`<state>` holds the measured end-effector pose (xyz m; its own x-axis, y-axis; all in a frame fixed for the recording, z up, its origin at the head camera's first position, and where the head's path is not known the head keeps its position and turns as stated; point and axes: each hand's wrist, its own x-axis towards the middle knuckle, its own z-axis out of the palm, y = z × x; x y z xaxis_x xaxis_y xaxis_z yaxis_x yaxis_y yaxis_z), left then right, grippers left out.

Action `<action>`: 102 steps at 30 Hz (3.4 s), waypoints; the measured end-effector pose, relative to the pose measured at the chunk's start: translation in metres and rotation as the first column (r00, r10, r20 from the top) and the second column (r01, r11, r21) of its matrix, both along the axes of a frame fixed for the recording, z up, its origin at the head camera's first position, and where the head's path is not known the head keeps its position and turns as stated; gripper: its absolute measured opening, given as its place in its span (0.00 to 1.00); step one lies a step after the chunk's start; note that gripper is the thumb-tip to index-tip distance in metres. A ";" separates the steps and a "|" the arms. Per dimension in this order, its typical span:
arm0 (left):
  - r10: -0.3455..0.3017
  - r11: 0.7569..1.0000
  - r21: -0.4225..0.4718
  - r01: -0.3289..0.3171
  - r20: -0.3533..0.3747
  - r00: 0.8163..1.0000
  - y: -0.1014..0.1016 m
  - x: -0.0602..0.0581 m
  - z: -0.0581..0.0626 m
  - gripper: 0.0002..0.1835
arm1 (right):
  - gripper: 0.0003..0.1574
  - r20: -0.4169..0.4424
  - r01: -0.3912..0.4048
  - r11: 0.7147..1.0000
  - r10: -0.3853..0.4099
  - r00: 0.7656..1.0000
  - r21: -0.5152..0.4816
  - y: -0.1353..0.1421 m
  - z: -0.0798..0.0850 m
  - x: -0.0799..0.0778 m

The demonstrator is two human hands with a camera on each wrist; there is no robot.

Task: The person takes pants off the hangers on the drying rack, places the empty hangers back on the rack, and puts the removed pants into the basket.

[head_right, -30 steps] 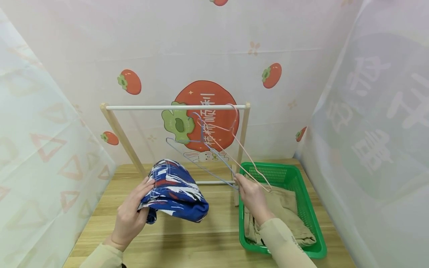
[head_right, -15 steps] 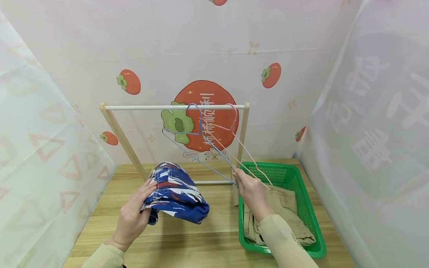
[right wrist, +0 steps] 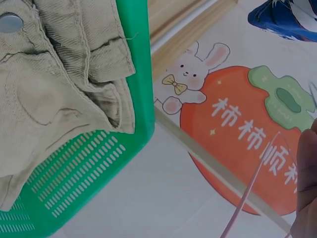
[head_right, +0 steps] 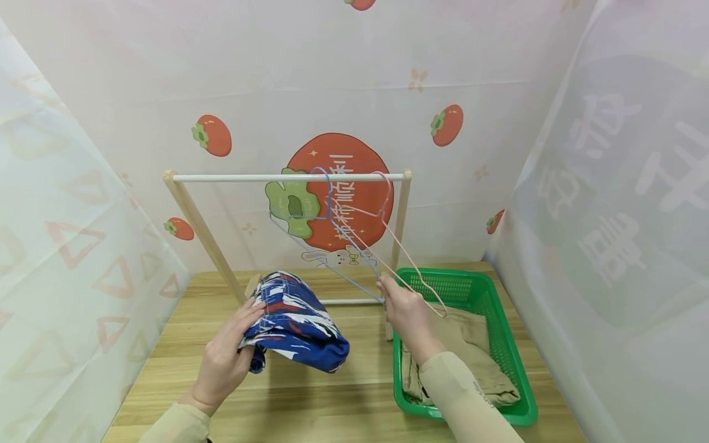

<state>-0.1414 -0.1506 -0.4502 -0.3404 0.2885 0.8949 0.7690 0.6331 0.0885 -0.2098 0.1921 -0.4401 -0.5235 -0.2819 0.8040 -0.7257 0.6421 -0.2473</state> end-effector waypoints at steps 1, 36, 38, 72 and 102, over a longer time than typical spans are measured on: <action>-0.001 1.000 -0.001 0.001 -0.001 1.000 0.000 0.000 0.000 0.17 | 0.22 -0.010 0.003 1.000 -0.003 1.000 0.013 -0.001 -0.001 0.000; 0.012 1.000 0.024 -0.012 0.012 1.000 0.021 -0.014 -0.010 0.21 | 0.61 0.122 -0.257 0.874 0.227 0.966 0.412 -0.016 -0.027 0.046; 0.011 1.000 0.027 -0.012 0.012 1.000 0.026 -0.014 -0.010 0.21 | 0.66 0.159 -0.238 0.875 0.186 0.969 0.422 -0.019 -0.030 0.049; -0.148 0.893 -0.441 0.086 -0.108 0.983 0.082 -0.016 -0.019 0.19 | 0.26 -0.127 -0.015 0.994 0.028 0.991 0.107 0.038 -0.055 0.071; -0.143 0.778 -0.626 0.055 -0.091 0.986 0.156 -0.047 -0.015 0.31 | 0.22 -0.301 0.069 0.992 -0.036 0.953 0.101 0.110 -0.027 0.075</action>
